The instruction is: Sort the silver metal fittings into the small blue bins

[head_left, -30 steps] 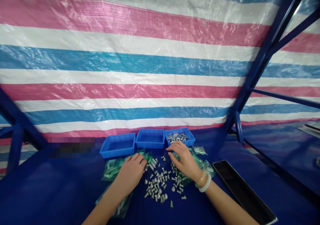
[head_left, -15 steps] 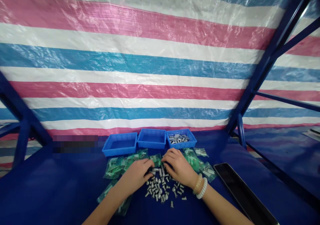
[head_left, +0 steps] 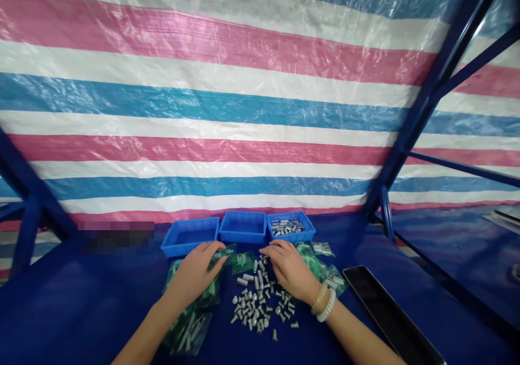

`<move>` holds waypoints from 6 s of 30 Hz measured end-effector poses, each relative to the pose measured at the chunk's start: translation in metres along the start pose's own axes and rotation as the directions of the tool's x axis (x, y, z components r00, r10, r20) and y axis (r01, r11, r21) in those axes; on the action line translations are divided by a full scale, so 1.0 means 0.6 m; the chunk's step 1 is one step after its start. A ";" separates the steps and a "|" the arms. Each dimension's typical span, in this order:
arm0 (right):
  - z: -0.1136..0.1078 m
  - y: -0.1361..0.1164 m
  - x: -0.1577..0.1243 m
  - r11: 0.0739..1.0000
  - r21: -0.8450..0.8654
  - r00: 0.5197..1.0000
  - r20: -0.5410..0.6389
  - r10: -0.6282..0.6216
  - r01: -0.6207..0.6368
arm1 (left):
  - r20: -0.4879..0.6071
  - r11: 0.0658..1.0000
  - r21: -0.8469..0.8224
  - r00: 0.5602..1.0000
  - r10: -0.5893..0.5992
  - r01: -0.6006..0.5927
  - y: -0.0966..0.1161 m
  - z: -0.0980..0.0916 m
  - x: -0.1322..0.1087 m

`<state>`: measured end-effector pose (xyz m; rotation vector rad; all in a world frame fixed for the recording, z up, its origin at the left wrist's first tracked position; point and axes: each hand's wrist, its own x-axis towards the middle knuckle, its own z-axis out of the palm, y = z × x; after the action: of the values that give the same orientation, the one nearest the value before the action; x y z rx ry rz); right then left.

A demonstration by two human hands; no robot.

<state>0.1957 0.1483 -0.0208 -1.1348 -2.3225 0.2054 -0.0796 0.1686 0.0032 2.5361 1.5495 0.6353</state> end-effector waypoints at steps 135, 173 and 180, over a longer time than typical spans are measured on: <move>-0.005 0.000 0.003 0.998 -0.050 0.998 0.034 -0.045 0.047 | -0.304 0.835 -0.546 0.945 -0.125 -0.065 0.120 0.036 -0.018; -0.008 -0.063 -0.004 0.826 0.559 0.884 -0.418 0.208 0.070 | -0.005 0.341 -0.934 0.951 -0.311 0.107 0.153 0.040 -0.044; 0.017 -0.061 0.004 0.453 0.890 0.935 -0.122 0.333 -0.045 | -0.181 0.479 -0.870 0.980 -0.084 -0.119 0.157 0.024 -0.051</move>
<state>0.1638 0.1280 -0.0153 -0.7642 -1.4175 1.1227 -0.0081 0.0993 0.0094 1.6827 0.8157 1.3099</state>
